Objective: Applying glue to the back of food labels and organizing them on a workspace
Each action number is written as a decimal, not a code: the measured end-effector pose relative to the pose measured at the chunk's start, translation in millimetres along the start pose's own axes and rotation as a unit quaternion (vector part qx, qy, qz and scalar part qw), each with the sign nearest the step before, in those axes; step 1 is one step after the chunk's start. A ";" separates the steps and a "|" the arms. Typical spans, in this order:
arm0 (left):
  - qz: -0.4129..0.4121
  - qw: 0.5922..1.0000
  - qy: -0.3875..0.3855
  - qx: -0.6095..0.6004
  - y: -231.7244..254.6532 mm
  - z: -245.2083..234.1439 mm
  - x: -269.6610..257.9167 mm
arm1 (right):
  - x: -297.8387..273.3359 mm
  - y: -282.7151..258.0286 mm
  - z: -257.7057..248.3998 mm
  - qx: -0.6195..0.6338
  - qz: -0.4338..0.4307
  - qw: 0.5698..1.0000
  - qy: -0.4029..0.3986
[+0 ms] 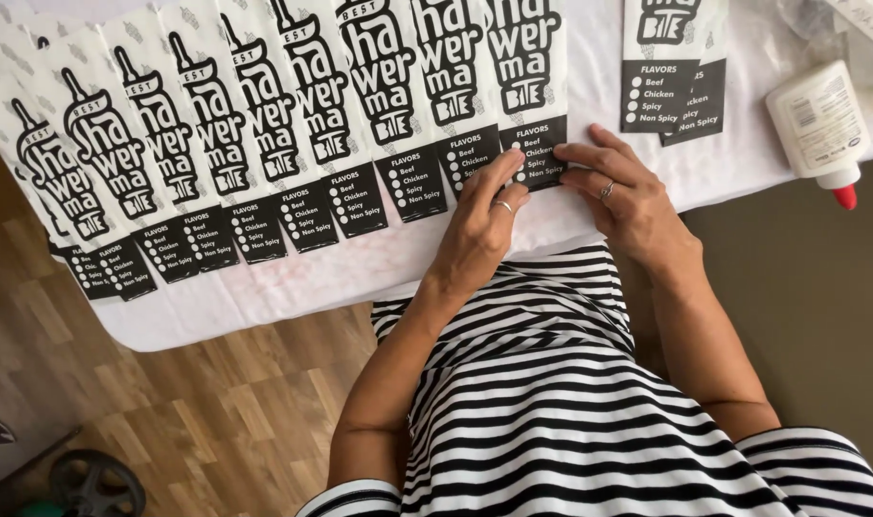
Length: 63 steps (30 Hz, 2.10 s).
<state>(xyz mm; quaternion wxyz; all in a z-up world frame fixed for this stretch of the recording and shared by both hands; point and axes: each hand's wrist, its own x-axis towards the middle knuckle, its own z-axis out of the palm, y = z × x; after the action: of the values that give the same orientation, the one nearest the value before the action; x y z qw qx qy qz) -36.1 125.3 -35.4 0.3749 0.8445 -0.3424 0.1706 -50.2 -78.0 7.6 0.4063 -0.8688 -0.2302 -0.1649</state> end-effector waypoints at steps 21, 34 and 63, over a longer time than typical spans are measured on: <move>-0.200 0.974 0.041 -0.100 13.1 8.8 24.5 | 11.9 -17.3 8.7 0.021 0.078 0.997 0.014; -0.218 0.972 0.043 -0.080 14.9 28.3 17.2 | -8.0 3.0 13.7 -0.045 0.107 0.993 0.003; -0.082 0.988 0.117 -0.052 -13.7 -46.0 -4.4 | -7.5 -4.4 10.1 -0.054 0.050 0.997 0.019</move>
<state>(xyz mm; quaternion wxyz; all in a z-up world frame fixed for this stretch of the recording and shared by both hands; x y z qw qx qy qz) -30.9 168.4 -14.5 0.4683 0.8232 -0.2341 0.2194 -57.9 -69.6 0.6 0.3712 -0.8964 -0.1692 -0.1732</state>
